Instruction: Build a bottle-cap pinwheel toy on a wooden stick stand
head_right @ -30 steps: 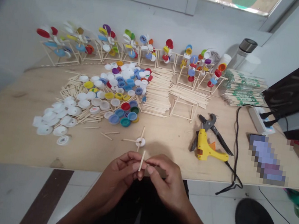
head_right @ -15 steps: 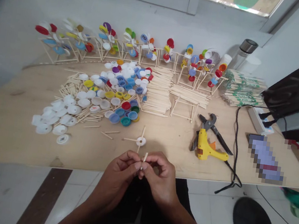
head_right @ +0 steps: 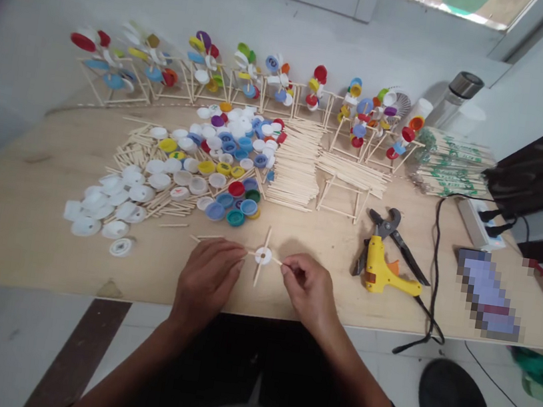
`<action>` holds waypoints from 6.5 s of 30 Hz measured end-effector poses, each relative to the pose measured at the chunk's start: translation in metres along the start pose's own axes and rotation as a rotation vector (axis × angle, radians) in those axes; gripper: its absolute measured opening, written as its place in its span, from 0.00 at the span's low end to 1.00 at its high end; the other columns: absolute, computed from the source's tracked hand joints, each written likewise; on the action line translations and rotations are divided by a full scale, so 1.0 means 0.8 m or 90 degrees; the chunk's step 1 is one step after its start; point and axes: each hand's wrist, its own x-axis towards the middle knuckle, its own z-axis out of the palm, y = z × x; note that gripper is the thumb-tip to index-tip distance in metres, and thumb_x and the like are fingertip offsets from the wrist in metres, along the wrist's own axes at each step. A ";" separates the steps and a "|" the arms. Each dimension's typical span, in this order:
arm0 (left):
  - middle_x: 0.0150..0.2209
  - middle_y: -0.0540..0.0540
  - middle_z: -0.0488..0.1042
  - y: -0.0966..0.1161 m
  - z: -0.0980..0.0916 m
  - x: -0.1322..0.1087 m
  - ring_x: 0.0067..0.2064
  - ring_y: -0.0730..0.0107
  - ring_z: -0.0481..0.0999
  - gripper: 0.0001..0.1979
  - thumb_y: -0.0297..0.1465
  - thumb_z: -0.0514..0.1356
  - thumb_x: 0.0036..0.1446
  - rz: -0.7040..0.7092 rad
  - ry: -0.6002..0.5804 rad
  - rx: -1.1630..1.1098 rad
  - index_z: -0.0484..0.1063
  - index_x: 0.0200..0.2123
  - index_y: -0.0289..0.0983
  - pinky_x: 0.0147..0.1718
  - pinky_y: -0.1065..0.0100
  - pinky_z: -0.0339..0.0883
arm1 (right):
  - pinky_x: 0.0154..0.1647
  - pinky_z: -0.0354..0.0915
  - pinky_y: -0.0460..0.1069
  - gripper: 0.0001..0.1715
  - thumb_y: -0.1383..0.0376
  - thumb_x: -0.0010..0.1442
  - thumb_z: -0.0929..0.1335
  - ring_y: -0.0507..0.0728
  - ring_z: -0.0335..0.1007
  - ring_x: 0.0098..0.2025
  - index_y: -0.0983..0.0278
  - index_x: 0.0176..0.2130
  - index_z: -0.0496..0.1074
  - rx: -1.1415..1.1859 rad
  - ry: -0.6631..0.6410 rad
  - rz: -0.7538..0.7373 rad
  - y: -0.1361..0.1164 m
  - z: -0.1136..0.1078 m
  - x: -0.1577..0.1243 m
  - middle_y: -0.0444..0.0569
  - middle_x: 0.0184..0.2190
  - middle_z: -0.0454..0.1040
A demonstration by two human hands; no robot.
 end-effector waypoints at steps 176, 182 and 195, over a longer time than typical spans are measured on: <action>0.46 0.41 0.76 -0.008 -0.022 -0.035 0.57 0.54 0.67 0.15 0.24 0.55 0.58 0.016 -0.032 0.098 0.71 0.49 0.38 0.54 0.49 0.62 | 0.30 0.62 0.45 0.12 0.64 0.63 0.62 0.51 0.68 0.28 0.63 0.33 0.73 -0.099 -0.277 -0.089 -0.026 -0.033 -0.037 0.44 0.26 0.74; 0.45 0.41 0.76 -0.013 -0.024 -0.034 0.55 0.55 0.69 0.15 0.24 0.55 0.58 0.009 -0.022 0.105 0.71 0.48 0.38 0.53 0.51 0.62 | 0.30 0.61 0.45 0.14 0.61 0.65 0.62 0.52 0.69 0.29 0.62 0.31 0.71 -0.177 -0.362 -0.013 0.004 -0.058 -0.098 0.44 0.27 0.74; 0.39 0.44 0.78 -0.013 -0.029 -0.045 0.49 0.57 0.73 0.09 0.25 0.56 0.58 -0.021 -0.014 0.097 0.73 0.42 0.39 0.50 0.53 0.64 | 0.24 0.66 0.48 0.18 0.54 0.60 0.63 0.58 0.74 0.23 0.58 0.26 0.74 -0.382 -0.133 0.173 0.123 -0.153 -0.186 0.47 0.22 0.77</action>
